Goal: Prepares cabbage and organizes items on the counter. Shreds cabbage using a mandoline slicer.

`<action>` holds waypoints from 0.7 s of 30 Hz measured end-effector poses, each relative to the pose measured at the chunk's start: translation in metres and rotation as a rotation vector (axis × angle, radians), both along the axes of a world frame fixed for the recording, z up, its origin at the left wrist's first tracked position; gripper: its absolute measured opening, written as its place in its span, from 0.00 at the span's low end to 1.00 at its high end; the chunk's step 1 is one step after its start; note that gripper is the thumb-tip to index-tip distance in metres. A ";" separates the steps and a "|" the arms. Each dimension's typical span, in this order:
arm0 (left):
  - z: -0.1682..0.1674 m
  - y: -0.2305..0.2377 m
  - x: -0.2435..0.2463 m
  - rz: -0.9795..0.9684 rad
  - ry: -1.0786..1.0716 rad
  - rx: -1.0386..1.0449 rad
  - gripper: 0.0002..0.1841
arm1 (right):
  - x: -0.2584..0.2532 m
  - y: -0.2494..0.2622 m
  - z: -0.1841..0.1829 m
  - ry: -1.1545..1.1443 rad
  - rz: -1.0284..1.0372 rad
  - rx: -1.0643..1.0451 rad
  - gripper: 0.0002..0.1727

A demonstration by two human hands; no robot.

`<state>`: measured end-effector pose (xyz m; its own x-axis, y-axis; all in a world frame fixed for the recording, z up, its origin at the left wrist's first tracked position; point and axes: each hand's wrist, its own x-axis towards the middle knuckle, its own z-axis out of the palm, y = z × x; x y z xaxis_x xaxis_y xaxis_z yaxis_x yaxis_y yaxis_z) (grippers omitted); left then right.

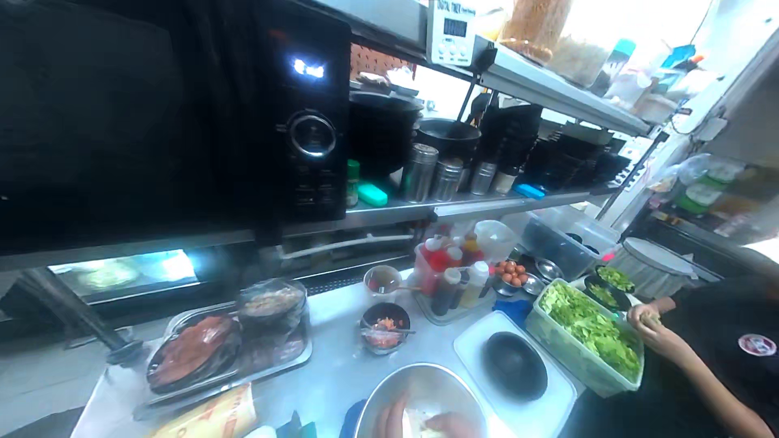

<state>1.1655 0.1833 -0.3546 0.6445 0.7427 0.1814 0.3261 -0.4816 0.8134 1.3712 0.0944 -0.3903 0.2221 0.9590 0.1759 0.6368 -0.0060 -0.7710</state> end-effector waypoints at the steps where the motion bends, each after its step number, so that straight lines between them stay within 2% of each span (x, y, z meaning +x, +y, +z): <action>1: 0.004 0.000 0.000 -0.004 0.003 -0.001 0.62 | 0.003 0.000 -0.006 -0.023 -0.018 -0.001 0.13; 4: 0.014 -0.004 -0.004 -0.003 0.064 -0.040 0.63 | 0.018 -0.009 -0.041 -0.092 -0.125 -0.192 0.14; 6: 0.014 0.000 -0.004 0.009 0.080 -0.050 0.63 | 0.010 -0.007 -0.022 -0.076 -0.109 -0.182 0.13; 8: 0.009 0.001 -0.002 0.017 0.091 -0.062 0.65 | -0.005 -0.003 0.005 -0.002 -0.064 -0.050 0.13; 9: 0.008 0.001 0.000 0.014 0.101 -0.071 0.65 | -0.006 0.000 0.007 0.023 -0.049 0.003 0.13; 11: 0.012 0.004 0.003 -0.004 0.120 -0.089 0.65 | 0.004 0.001 -0.015 -0.006 -0.081 -0.042 0.13; 14: 0.020 0.011 0.007 -0.042 0.159 -0.097 0.65 | 0.023 -0.001 -0.044 -0.053 -0.169 -0.263 0.14; 15: 0.022 0.014 0.009 -0.047 0.159 -0.093 0.65 | 0.022 0.002 -0.035 -0.038 -0.172 -0.250 0.13; 18: 0.026 0.017 0.013 -0.062 0.162 -0.102 0.64 | 0.002 0.009 0.009 0.085 -0.108 -0.037 0.12; 19: 0.028 0.018 0.015 -0.069 0.169 -0.101 0.64 | 0.000 0.012 0.012 0.105 -0.095 0.007 0.12; 21: 0.031 0.022 0.019 -0.084 0.191 -0.096 0.64 | 0.012 0.013 -0.013 0.057 -0.133 -0.056 0.11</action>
